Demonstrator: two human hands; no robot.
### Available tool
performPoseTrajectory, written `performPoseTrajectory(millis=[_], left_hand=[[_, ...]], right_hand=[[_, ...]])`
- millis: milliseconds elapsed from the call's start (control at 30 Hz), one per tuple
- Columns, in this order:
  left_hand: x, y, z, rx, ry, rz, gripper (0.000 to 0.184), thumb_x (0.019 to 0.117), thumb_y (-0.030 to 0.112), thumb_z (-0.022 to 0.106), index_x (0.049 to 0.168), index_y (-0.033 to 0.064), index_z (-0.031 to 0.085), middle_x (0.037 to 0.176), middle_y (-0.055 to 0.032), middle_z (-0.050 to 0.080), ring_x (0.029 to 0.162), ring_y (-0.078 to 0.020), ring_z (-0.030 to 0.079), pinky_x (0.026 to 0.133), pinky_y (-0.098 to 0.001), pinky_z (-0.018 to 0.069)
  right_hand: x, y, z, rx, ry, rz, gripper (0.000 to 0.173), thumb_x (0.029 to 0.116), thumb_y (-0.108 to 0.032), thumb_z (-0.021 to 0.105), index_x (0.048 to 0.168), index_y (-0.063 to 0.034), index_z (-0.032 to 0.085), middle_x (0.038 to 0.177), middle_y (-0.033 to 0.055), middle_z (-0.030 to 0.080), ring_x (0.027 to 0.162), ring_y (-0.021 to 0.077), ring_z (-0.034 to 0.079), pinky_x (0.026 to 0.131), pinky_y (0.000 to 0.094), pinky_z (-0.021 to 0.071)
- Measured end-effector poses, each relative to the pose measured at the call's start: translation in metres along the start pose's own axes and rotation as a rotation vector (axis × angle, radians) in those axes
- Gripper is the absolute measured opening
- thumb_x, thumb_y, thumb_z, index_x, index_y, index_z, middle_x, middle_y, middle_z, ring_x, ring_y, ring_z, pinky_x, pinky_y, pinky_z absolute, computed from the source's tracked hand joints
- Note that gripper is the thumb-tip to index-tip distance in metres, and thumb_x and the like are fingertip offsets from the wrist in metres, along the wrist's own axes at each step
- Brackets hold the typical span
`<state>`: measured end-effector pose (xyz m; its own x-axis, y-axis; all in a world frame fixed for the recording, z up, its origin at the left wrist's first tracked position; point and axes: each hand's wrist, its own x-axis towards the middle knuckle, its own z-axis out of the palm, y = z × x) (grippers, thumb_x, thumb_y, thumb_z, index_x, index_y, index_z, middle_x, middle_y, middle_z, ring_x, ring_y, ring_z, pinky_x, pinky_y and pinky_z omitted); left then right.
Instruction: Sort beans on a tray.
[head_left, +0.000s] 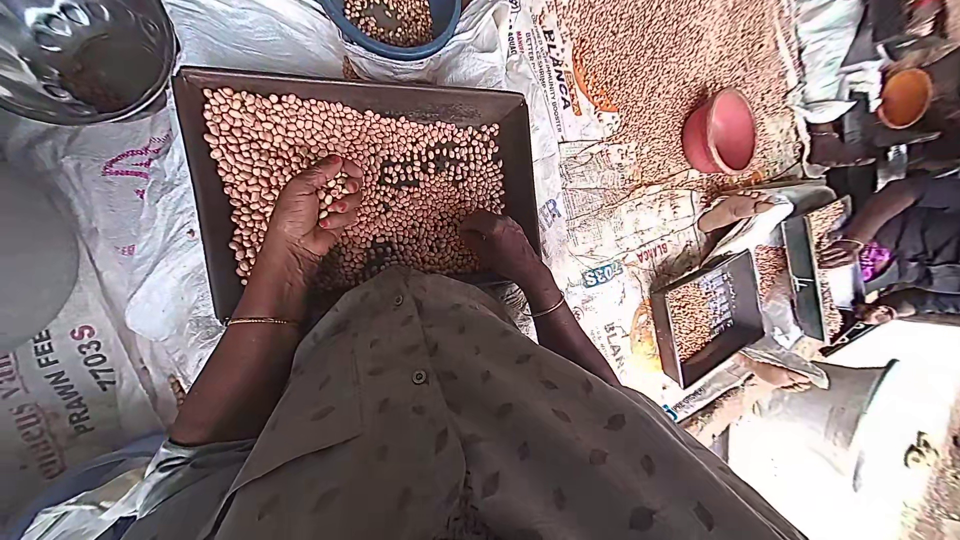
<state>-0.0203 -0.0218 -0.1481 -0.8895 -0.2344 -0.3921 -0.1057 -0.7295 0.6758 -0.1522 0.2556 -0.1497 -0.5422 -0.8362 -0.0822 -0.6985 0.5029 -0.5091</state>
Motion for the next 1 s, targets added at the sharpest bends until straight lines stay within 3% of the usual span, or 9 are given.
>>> performPoseTrajectory(millis=[100, 233, 333, 533, 733, 900, 1000], left_hand=[[-0.001, 0.001, 0.000, -0.003, 0.002, -0.013, 0.040, 0.1117, 0.027, 0.027, 0.097, 0.0132, 0.062, 0.072, 0.0067, 0.057, 0.043, 0.0029, 0.041, 0.037, -0.0093, 0.0314], [-0.002, 0.000, 0.001, -0.008, 0.021, -0.006, 0.040, 0.1116, 0.026, 0.028, 0.097, 0.0127, 0.062, 0.072, 0.0063, 0.057, 0.044, 0.0024, 0.040, 0.038, -0.0097, 0.0315], [-0.002, 0.000, 0.002, 0.018, 0.009, -0.006, 0.040, 0.1117, 0.026, 0.027, 0.098, 0.0128, 0.063, 0.074, 0.0055, 0.059, 0.044, 0.0029, 0.041, 0.037, -0.0091, 0.0318], [-0.001, -0.002, 0.002, 0.081, -0.006, -0.014, 0.041, 0.1118, 0.027, 0.027, 0.099, 0.0134, 0.063, 0.074, 0.0066, 0.058, 0.044, 0.0028, 0.040, 0.038, -0.0095, 0.0312], [-0.001, -0.001, 0.003, 0.098, -0.009, -0.017, 0.041, 0.1119, 0.027, 0.027, 0.100, 0.0125, 0.064, 0.075, 0.0059, 0.059, 0.044, 0.0030, 0.040, 0.037, -0.0091, 0.0305], [-0.003, -0.004, 0.008, 0.116, -0.050, -0.043, 0.043, 0.1120, 0.027, 0.026, 0.100, 0.0118, 0.065, 0.076, 0.0047, 0.061, 0.044, 0.0033, 0.040, 0.038, -0.0092, 0.0296], [-0.001, -0.006, 0.006, 0.103, -0.045, -0.059, 0.042, 0.1119, 0.028, 0.029, 0.099, 0.0109, 0.065, 0.078, 0.0032, 0.062, 0.045, 0.0026, 0.040, 0.038, -0.0094, 0.0301]], right_hand=[[0.004, -0.014, 0.007, -0.173, -0.012, 0.004, 0.017, 0.0995, -0.011, 0.062, 0.107, -0.0033, 0.074, 0.115, 0.0193, 0.071, 0.105, 0.0371, 0.071, 0.084, 0.0558, 0.0579], [0.006, -0.013, 0.011, -0.273, -0.040, -0.061, 0.015, 0.0989, -0.011, 0.060, 0.105, -0.0046, 0.072, 0.106, 0.0175, 0.068, 0.086, 0.0363, 0.071, 0.065, 0.0535, 0.0574], [0.002, -0.011, 0.013, -0.300, -0.043, -0.106, 0.016, 0.0980, -0.010, 0.060, 0.107, -0.0032, 0.072, 0.109, 0.0182, 0.069, 0.094, 0.0367, 0.071, 0.070, 0.0534, 0.0584], [-0.002, -0.010, 0.012, -0.297, 0.013, -0.204, 0.010, 0.0955, -0.006, 0.064, 0.097, -0.0025, 0.073, 0.099, 0.0162, 0.069, 0.086, 0.0334, 0.071, 0.065, 0.0481, 0.0577], [0.002, -0.003, 0.017, -0.280, 0.026, -0.195, 0.016, 0.0989, -0.009, 0.059, 0.103, -0.0021, 0.073, 0.104, 0.0175, 0.071, 0.092, 0.0339, 0.072, 0.070, 0.0479, 0.0587], [-0.001, -0.011, 0.016, -0.369, 0.000, -0.237, 0.010, 0.0921, -0.003, 0.064, 0.098, -0.0017, 0.072, 0.097, 0.0162, 0.069, 0.083, 0.0331, 0.071, 0.061, 0.0479, 0.0560], [0.002, -0.009, 0.018, -0.409, -0.032, -0.217, 0.010, 0.0917, -0.008, 0.064, 0.096, -0.0013, 0.069, 0.093, 0.0161, 0.068, 0.076, 0.0327, 0.070, 0.057, 0.0486, 0.0546]])
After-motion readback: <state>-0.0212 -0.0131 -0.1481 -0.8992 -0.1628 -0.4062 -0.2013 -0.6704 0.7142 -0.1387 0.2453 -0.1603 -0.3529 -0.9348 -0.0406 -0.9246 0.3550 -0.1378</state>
